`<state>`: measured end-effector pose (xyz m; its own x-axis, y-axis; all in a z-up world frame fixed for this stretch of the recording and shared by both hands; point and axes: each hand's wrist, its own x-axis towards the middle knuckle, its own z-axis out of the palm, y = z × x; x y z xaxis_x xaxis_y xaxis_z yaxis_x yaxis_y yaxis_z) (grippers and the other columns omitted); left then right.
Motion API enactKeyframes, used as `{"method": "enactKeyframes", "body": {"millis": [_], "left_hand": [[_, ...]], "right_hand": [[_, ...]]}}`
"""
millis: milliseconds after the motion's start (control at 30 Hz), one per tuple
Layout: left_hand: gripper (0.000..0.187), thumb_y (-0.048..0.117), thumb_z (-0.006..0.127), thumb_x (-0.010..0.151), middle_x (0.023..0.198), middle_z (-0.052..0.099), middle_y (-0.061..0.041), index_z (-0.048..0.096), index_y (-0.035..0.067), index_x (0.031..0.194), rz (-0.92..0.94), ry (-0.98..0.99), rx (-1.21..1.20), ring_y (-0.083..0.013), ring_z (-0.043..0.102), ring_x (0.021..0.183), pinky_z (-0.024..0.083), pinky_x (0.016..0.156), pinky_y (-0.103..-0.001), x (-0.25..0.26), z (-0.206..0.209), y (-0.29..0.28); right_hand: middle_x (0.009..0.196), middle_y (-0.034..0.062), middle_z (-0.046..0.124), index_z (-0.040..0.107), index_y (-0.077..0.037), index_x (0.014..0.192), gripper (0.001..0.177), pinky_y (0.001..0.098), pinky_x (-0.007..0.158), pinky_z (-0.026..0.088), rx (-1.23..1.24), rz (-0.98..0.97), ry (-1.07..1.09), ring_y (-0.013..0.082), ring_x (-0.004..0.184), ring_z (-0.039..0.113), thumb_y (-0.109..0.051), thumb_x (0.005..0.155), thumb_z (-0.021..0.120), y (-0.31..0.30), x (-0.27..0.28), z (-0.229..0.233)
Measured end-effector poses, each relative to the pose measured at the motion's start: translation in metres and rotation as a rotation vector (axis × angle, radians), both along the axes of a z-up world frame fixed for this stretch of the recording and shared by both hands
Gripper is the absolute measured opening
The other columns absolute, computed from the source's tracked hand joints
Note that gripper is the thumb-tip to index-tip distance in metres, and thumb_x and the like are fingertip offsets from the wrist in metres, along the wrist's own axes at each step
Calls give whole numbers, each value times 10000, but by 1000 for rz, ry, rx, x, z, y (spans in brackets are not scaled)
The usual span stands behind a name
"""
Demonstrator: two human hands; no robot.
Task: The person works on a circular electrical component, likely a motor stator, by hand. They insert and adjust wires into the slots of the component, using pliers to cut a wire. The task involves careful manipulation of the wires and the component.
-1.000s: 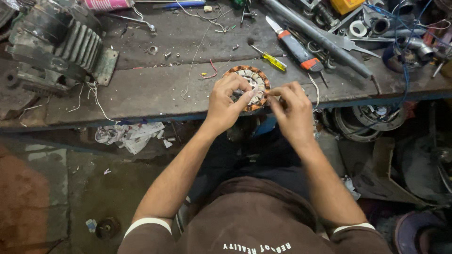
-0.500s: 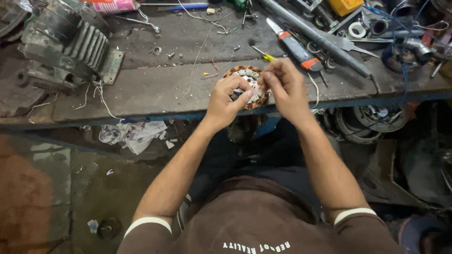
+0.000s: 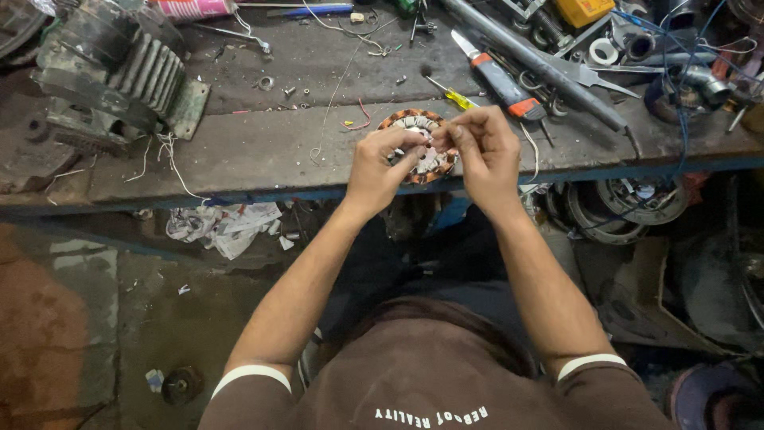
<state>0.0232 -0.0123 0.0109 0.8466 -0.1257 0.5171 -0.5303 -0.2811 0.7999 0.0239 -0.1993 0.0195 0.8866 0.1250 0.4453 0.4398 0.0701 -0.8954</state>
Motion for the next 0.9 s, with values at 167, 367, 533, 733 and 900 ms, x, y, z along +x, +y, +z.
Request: {"method": "enactKeyframes", "body": {"millis": [167,367,533,733,900], "left_hand": [[165,44,725,825,895,707,-93,738,64,988,159,-164,155,-294,653,872,506,818,-375,2,-5,-5],[87,118,761,902,903,744,-50,750,80,979,203,-103,43,-221,686,856,508,834,-365,2,-12,-11],[91,139,770,909,948,763,-48,756,83,980,202,-105,51,-223,687,884,493,868,-361,-1,-14,-12],[90,123,780,904,906,746,-68,760,83,982,123,-135,116,-232,678,884,470,875,-373,1,-9,-7],[151,88,764,899,891,723,-64,767,70,1050,51,-115,107,-241,673,888,476,898,-379,-1,-8,1]], "right_hand": [[1011,109,699,522,13,1148,53,287,846,571,42,-33,-15,136,916,676,-10,1118,558,-2,-9,-9],[1121,85,687,569,14,1199,185,291,935,569,48,-46,1,141,1013,687,17,1038,659,-3,-8,-15],[1104,70,681,699,15,1185,199,271,878,529,-106,17,25,125,964,647,34,987,715,-3,-6,-22],[1075,70,678,721,16,1103,127,258,828,522,-176,-84,-112,120,960,640,47,980,724,-2,5,-32],[997,9,667,696,-4,1097,76,216,761,501,32,-54,121,64,859,615,8,1030,663,1,5,-38]]}}
